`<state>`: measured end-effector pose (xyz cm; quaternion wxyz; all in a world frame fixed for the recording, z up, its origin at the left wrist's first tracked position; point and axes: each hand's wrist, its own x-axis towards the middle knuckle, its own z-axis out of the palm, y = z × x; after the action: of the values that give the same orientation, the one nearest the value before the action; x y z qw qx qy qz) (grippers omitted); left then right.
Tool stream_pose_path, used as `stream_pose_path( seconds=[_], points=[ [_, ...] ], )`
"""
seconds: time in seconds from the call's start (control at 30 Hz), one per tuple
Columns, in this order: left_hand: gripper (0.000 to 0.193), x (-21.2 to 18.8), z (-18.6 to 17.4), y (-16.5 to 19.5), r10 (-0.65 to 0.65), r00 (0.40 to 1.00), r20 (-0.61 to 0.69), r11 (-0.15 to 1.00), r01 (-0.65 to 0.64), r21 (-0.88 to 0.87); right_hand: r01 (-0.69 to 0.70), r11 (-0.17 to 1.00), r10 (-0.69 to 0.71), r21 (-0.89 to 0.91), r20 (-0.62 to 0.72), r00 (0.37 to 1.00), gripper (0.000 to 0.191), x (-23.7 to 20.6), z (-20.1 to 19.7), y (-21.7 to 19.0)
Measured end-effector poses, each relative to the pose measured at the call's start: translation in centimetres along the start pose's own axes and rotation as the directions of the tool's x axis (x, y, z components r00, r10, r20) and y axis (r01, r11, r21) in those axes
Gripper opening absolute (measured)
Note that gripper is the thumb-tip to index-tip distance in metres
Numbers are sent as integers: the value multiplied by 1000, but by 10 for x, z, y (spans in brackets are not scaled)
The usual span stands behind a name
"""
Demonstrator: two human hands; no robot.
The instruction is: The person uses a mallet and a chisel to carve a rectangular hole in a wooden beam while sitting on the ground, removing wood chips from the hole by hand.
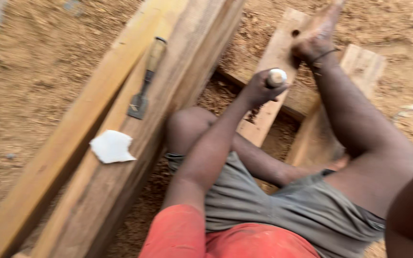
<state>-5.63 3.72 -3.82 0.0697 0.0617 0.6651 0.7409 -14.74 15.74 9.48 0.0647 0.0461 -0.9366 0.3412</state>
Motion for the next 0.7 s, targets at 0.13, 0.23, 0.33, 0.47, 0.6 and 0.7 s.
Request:
stream_pose_path(
  seconds=[0.13, 0.23, 0.33, 0.47, 0.6, 0.7],
  points=[
    [29, 2, -1, -12, 34, 999, 21, 999, -35, 26, 19, 998, -17, -63, 37, 999, 46, -11, -29, -54],
    [36, 8, 0, -16, -41, 999, 14, 999, 41, -19, -28, 968, 55, -247, 101, 993, 50, -83, -84, -63],
    [34, 8, 1, -18, -71, 997, 35, 996, 69, 60, 49, 919, -12, -392, 97, 995, 45, -146, -107, 4],
    [29, 4, -1, -18, -35, 999, 22, 998, 34, 50, 234, 938, -235, -255, 29, 972, 28, -171, -71, 201],
    [30, 2, -4, -14, -56, 998, 1, 996, 56, 63, 40, 971, -61, -236, -82, 995, 33, -180, -71, 233],
    [29, 3, -2, -13, -79, 997, -16, 995, 80, 64, 164, 983, -177, -86, -164, 970, 35, -180, -99, 121]
  ],
)
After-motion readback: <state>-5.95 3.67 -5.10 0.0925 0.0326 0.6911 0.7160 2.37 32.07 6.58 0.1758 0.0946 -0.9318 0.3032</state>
